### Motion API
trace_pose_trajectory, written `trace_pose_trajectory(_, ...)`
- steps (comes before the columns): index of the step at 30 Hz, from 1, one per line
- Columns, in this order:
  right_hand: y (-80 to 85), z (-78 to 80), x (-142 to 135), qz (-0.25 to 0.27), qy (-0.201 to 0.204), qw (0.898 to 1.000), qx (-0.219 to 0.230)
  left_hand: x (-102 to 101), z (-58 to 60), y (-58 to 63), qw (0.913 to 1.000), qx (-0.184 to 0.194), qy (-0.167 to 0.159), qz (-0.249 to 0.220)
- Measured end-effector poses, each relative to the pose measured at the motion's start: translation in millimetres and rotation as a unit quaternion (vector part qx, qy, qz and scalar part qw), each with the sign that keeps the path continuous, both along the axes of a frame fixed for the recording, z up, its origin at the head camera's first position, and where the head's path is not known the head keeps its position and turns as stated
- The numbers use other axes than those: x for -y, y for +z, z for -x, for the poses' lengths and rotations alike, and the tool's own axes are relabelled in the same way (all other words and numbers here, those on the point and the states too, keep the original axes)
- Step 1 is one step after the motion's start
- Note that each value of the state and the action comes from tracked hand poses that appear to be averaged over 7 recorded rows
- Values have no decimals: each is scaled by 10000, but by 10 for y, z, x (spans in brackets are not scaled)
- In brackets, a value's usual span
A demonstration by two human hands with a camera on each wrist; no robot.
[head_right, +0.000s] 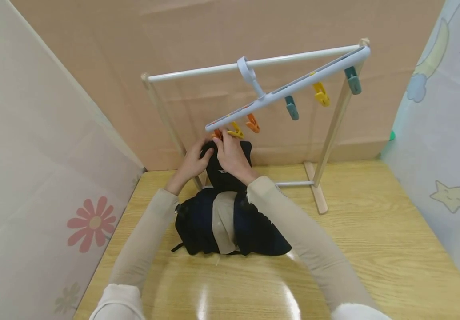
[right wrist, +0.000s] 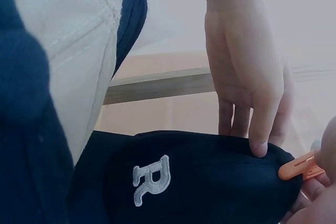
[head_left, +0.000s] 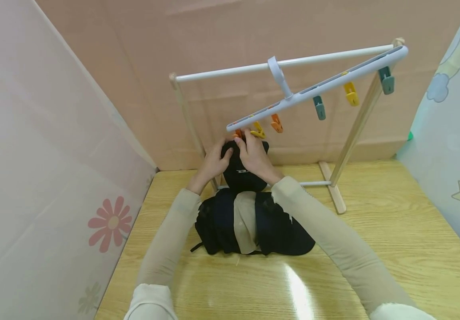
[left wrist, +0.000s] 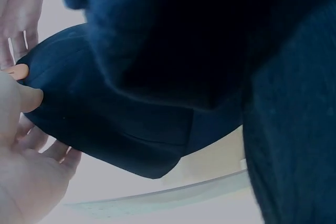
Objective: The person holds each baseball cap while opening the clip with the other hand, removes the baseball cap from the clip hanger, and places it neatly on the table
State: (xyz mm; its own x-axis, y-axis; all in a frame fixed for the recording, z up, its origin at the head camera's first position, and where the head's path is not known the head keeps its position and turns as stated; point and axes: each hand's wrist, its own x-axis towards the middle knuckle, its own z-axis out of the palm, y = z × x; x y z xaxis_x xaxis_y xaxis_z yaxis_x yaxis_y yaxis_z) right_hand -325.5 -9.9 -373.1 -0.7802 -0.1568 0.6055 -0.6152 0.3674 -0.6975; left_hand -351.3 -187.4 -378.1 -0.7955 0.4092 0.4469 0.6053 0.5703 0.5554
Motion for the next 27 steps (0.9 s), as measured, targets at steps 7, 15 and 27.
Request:
trace_pose_trajectory(7, 16, -17, -10, 140, -104, 9998, -24, 12, 17, -47, 9994, -180, -93, -282)
trace_pose_trajectory(15, 31, -21, 12, 371, -146, 9992, 96, 19, 14, -70, 9971, -273, -180, -681)
trace_pose_trajectory(27, 68, -21, 37, 960, -315, 9949, 17, -1, -3, -76, 9961, -432, -138, -763)
